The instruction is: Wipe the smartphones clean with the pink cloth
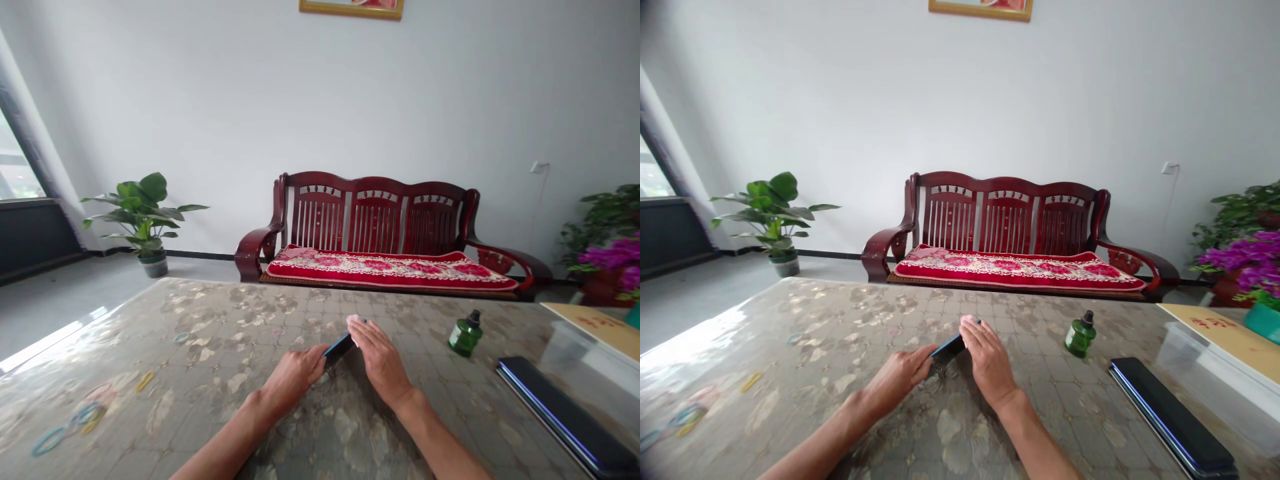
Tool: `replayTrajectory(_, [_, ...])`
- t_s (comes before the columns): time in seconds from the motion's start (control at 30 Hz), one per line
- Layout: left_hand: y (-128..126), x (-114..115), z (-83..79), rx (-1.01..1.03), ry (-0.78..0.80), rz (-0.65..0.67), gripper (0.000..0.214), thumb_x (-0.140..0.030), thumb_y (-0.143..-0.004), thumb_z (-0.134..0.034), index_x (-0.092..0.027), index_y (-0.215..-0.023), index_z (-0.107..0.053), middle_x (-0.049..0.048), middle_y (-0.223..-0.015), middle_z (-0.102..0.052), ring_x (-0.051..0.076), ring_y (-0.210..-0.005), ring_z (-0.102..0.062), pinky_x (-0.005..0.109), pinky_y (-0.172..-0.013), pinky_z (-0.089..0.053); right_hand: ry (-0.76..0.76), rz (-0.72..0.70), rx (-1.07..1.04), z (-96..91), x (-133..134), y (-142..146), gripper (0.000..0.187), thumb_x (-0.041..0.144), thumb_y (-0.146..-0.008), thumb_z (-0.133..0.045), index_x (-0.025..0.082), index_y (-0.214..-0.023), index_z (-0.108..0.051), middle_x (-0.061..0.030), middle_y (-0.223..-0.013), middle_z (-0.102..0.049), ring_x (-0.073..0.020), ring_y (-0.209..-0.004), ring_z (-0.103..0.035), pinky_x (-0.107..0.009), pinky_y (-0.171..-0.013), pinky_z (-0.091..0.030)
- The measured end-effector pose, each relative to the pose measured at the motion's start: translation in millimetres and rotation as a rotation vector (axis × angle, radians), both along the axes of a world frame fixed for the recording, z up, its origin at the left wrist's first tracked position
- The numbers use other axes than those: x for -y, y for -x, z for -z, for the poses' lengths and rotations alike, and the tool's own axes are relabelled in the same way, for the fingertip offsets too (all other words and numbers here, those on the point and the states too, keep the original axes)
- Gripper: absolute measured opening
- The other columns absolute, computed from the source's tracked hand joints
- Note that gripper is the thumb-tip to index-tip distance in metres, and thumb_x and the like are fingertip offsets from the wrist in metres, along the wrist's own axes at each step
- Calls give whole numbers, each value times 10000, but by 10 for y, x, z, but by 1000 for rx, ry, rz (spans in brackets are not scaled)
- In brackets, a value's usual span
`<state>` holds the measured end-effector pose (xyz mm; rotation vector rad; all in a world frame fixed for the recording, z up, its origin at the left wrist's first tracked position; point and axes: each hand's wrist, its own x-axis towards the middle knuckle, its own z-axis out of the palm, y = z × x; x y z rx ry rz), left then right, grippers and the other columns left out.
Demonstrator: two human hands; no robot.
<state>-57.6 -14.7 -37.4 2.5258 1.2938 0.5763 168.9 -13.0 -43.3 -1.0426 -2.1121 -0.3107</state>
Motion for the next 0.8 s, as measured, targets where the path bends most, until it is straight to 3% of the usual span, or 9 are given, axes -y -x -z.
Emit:
replayTrajectory(0.13, [-12,8,-37,3,1,13,279,-183,-970,-389,-213,-1159,-593,19,-845,-743,174,-758,-724,203,-645,-483,-20,5,-15,14,7,37,448,79,-975,-362,209,-1366,-536,-89,-1358,-593,-208,-1309,-502,-456,-1100,-439])
replayTrajectory(0.33, [-4,11,-56,-30,-41,6,234,-186,-970,-379,-187,-996,-612,27,-815,-728,156,-685,-700,192,-588,-462,-6,-200,61,-52,189,260,504,84,-982,-365,232,-1461,-409,-55,-1415,-545,-181,-1352,-446,-425,-1122,-420])
replayTrajectory(0.43, [6,14,-72,-13,-39,19,245,-188,-969,-386,-202,-1075,-607,16,-831,-730,157,-709,-704,191,-607,-468,7,-180,35,-52,158,213,501,86,-985,-361,248,-1455,-418,-54,-1405,-554,-184,-1336,-469,-440,-1112,-427])
replayTrajectory(0.63, [-3,14,-105,-32,-27,34,249,-187,-972,-397,-223,-1082,-618,-3,-801,-721,162,-717,-709,190,-613,-468,88,-131,-57,-95,68,51,385,135,-988,-418,263,-1327,-549,-43,-1319,-624,-185,-1266,-538,-438,-1092,-430])
replayTrajectory(0.8, [-6,0,-78,-60,-52,30,242,-185,-969,-426,-222,-1101,-625,3,-806,-728,171,-731,-713,195,-622,-470,135,-126,-101,-195,101,50,245,151,-981,-451,250,-1122,-625,-50,-1182,-676,-196,-1135,-590,-387,-959,-497])
